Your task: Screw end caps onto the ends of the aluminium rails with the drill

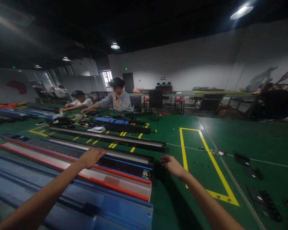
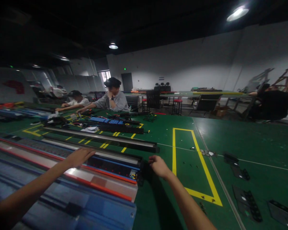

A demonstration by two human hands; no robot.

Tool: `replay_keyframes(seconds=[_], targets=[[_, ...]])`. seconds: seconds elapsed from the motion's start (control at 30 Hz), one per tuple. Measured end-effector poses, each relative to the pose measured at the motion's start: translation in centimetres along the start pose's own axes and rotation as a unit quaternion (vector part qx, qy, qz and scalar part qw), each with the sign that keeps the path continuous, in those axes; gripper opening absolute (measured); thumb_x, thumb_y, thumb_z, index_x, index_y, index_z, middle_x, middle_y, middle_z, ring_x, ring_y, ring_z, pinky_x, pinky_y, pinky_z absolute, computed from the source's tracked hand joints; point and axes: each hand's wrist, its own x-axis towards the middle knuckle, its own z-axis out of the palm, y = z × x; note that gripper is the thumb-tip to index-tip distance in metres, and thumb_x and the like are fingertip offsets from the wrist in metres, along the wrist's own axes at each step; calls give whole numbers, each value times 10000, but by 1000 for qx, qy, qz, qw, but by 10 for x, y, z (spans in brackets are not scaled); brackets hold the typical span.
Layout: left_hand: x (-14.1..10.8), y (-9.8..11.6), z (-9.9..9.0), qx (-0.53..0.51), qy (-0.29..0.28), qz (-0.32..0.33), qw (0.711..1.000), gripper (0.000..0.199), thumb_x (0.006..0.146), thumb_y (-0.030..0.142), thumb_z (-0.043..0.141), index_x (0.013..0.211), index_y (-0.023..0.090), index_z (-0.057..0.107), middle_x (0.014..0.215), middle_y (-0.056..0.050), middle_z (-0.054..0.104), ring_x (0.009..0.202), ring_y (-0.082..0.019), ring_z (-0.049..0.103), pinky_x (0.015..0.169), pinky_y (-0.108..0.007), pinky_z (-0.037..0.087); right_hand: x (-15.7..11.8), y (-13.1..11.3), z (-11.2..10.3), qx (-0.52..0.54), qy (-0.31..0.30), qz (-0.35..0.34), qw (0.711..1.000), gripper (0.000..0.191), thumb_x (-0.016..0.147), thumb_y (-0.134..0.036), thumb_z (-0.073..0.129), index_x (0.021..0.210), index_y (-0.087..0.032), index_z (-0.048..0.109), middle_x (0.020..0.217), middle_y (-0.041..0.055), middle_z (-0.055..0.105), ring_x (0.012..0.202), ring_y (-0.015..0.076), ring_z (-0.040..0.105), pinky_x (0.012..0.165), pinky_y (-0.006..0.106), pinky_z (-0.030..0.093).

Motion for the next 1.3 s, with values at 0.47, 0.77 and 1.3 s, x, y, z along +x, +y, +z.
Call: replay_keyframes(seconds=[0.47,0.77,1.3], targets=[[110,82,22,36,30,35,998,362,1040,260,459,1347,153,619,1386,-161,659,1312,-266,598,1131,-394,431,37,20,-9,19,122,40,992,660,693,-146,598,1350,-80,598,1337,197,674,1131,285,675,866,327,549],[129,75,32,36,-31,-8,999,394,1065,409,441,1268,174,682,1298,-126,709,1208,-252,645,1034,-326,454,40,14,-7,4,62,49,997,663,741,-105,599,1404,-92,606,1407,203,654,1225,288,641,956,361,532],[130,80,27,51,-23,-40,998,416,1036,509,482,1124,239,785,1012,-112,785,984,-262,721,868,-313,497,73,12,-19,-95,112,-9,989,592,629,-84,508,1182,-126,717,1025,108,779,936,242,685,856,323,517]])
